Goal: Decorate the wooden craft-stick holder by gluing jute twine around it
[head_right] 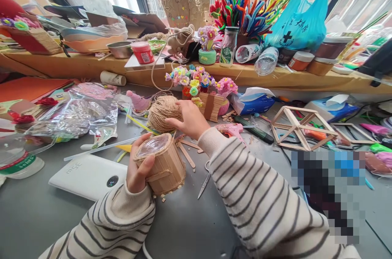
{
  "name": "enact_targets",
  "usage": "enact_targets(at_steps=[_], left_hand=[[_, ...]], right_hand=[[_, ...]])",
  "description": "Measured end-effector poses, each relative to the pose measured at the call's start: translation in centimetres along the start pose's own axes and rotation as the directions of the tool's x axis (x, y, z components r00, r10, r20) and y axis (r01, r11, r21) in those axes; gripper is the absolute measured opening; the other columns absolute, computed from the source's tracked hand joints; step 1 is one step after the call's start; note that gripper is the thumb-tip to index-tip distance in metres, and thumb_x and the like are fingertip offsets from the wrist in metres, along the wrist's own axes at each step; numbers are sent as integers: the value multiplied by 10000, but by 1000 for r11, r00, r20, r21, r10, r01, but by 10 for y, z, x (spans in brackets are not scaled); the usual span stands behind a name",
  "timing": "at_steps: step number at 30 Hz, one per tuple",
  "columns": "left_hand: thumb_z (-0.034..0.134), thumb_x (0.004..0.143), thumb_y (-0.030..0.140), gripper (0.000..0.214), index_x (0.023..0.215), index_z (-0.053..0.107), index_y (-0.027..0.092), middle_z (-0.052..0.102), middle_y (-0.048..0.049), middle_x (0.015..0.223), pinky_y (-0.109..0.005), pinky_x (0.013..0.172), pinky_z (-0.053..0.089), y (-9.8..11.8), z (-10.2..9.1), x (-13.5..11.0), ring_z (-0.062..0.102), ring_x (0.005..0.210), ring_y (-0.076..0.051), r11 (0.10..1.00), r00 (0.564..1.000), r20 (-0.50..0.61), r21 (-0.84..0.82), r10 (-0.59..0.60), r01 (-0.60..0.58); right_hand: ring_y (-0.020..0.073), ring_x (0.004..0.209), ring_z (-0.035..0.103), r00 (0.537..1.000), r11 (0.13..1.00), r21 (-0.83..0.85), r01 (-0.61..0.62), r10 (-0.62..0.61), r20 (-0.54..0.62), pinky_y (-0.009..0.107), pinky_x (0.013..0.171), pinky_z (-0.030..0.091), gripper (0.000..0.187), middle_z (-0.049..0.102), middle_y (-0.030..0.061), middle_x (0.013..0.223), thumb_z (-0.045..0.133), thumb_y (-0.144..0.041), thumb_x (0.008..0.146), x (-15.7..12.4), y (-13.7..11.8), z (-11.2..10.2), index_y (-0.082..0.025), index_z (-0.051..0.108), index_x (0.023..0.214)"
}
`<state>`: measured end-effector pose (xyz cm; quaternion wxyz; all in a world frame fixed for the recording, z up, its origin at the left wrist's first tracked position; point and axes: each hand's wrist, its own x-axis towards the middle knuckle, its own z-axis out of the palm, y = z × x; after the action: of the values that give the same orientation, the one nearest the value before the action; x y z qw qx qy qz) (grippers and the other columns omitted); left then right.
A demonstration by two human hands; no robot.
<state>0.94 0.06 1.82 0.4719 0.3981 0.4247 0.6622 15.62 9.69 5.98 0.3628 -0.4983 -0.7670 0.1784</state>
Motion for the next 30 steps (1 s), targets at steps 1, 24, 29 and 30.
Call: enact_targets(at_steps=[1,24,29,30], left_hand=[[816,583,437,613,1097,561,222,681,-36,981,-330,901,430,-1,-1,0,627,926,-239,1000,1000,3,0,2,-2],[792,620,507,707,1238,545,270,701,-34,1062,-320,848,515,24,-2,-21,681,926,-237,941,941,338,-321,9,107],[776,634,492,630,1184,595,242,717,-31,1079,-352,922,480,19,-4,-13,670,1023,-268,909,896,419,-300,-147,289],[765,642,493,615,1179,602,240,717,-33,1089,-363,939,470,15,-4,-10,661,1052,-280,909,887,431,-282,-167,308]], right_hand=[[291,1198,557,1000,1000,-16,11,-11,25,461,1052,411,562,608,168,1235,781,-349,723,10,-2,4,-137,565,1197],[246,1249,558,997,998,23,52,-51,-59,413,1109,379,292,637,165,1279,487,-92,899,13,-23,-18,-98,610,1164],[170,1001,694,994,966,233,108,-112,5,311,874,551,294,750,54,1041,396,-326,1003,-77,-30,-33,-201,589,1186],[166,999,692,993,953,281,116,-118,-10,299,858,557,301,746,53,1051,407,-358,1002,-91,-30,-32,-210,578,1201]])
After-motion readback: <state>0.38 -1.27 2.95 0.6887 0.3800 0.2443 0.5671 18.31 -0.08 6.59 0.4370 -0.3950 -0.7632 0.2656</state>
